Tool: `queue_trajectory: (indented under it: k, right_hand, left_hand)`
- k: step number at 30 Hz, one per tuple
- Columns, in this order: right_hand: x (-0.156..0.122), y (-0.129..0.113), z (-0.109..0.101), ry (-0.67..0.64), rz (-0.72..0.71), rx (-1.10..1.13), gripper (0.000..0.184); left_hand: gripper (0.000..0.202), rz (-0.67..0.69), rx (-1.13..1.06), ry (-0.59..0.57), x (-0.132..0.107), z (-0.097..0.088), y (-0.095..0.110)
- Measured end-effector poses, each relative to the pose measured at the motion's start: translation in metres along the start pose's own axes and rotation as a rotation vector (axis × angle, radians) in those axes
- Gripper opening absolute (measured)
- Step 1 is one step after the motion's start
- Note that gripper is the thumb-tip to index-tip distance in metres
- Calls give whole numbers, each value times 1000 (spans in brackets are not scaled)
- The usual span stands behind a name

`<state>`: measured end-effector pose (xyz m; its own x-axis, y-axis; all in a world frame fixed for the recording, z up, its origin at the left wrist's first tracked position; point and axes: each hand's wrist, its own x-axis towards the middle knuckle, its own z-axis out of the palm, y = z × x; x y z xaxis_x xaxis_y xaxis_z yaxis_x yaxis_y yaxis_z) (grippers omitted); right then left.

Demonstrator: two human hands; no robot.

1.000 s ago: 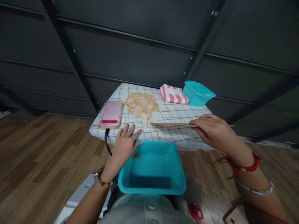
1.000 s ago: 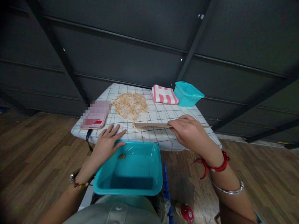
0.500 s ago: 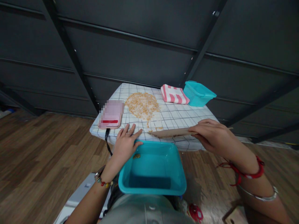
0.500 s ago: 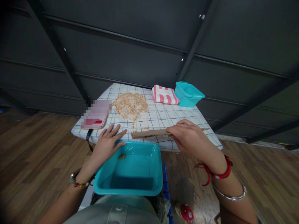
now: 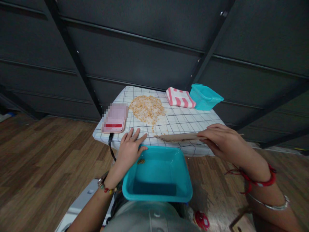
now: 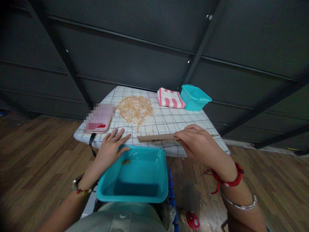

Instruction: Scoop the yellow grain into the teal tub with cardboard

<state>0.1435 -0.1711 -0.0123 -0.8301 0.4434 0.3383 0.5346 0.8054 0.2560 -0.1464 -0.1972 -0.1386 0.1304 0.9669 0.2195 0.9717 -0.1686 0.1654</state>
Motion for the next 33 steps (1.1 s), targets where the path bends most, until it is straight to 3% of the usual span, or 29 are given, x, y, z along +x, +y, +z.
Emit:
queue_trajectory:
  k: [12,33]
  right_hand:
    - [4,3,9,30,-23,-72,21]
    - [-1,-7,-5,15,6,72,18]
  left_hand:
    - [46,17,4,34,-1,5,-3]
    - [47,-8,-16,2,0,2,-1]
